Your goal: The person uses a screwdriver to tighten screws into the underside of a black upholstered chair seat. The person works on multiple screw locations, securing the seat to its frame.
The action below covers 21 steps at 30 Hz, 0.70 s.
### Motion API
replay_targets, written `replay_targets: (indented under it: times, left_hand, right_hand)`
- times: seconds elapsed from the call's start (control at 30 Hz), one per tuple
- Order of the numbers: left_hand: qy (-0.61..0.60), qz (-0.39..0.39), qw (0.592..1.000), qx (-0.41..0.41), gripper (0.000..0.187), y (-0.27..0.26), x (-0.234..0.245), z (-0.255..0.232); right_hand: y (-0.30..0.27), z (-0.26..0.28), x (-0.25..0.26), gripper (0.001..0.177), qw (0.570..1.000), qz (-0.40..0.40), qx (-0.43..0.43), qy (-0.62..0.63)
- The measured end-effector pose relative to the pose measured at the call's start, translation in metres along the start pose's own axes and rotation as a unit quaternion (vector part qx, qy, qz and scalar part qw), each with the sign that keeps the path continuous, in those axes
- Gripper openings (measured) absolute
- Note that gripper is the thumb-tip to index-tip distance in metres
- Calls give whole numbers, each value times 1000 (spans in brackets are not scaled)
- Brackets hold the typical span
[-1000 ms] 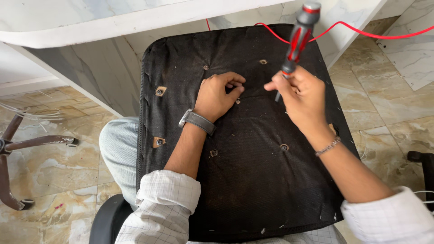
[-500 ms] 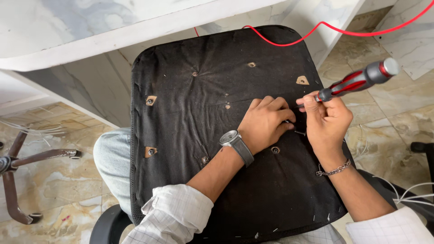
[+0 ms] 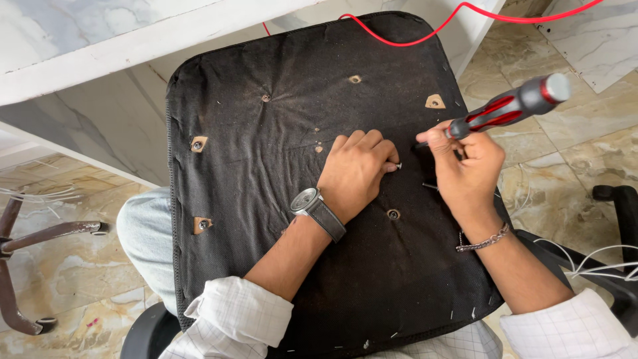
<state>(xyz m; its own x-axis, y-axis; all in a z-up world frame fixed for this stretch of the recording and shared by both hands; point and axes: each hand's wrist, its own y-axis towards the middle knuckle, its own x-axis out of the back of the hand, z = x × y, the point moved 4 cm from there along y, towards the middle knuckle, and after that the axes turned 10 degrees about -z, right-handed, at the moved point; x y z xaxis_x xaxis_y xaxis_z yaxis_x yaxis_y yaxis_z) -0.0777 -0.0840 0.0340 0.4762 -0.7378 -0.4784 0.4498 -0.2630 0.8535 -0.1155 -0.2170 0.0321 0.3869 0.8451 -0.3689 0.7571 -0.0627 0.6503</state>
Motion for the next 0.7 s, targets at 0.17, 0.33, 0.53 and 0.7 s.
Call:
replay_targets:
  times: [0.17, 0.33, 0.53, 0.7]
  left_hand:
    - [156, -4, 987, 37, 87, -2, 5, -36]
    - [-465, -115, 876, 51, 70, -10, 16, -65]
    - [-493, -119, 861, 31, 66, -15, 21, -64]
    - [-467, -119, 873, 79, 68, -15, 12, -56]
  right_hand:
    - [-16, 7, -6, 69, 981, -142, 16, 129]
    - [-19, 36, -15, 85, 976, -167, -16, 139]
    - [-9, 67, -13, 84, 982, -165, -62, 67]
    - [4, 75, -12, 76, 982, -171, 68, 37]
